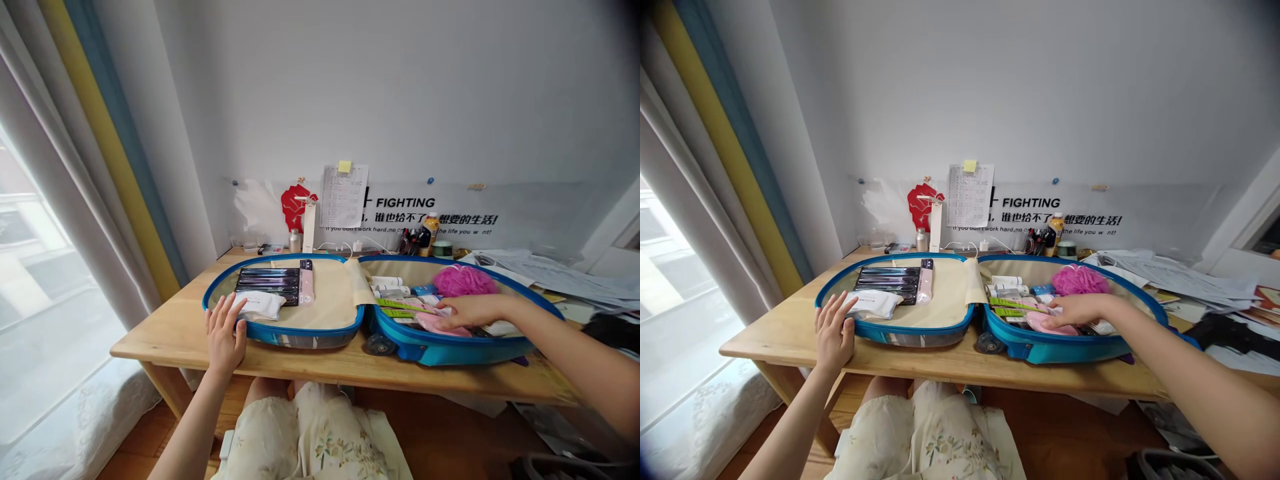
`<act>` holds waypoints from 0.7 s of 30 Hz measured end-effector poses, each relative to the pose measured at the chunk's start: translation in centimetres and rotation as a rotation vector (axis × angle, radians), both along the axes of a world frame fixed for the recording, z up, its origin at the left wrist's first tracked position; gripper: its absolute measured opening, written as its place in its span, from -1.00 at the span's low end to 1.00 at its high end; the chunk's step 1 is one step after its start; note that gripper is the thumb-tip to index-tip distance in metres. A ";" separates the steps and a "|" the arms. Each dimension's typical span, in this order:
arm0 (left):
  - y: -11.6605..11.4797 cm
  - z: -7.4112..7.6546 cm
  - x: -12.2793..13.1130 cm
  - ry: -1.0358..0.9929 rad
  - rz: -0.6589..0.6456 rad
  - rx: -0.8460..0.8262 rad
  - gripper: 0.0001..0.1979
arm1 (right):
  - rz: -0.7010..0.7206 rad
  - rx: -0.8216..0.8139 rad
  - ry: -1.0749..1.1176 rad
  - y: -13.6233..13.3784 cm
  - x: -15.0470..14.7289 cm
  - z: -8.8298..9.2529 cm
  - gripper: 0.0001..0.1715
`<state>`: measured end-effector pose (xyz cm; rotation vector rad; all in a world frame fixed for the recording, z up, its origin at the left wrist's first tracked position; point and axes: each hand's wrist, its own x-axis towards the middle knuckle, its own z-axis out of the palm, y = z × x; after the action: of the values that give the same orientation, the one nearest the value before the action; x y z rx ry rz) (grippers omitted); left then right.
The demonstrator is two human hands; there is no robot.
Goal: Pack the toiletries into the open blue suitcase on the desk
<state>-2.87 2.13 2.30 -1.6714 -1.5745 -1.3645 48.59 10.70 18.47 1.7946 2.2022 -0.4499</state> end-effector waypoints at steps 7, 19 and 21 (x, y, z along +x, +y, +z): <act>0.1 -0.1 0.0 -0.017 -0.011 0.011 -0.52 | 0.097 0.013 0.043 -0.5 -0.6 -0.7 -0.09; 0.0 0.1 0.1 -0.020 -0.014 0.007 -0.52 | -0.006 0.067 -0.006 1.0 1.9 -1.4 -0.05; 0.0 0.0 0.1 -0.010 -0.013 0.013 -0.53 | -0.005 0.101 -0.005 1.2 2.1 -1.5 -0.10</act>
<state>-2.81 2.10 2.34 -1.6721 -1.5606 -1.3886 50.67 11.87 16.96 1.8495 2.2552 -0.3411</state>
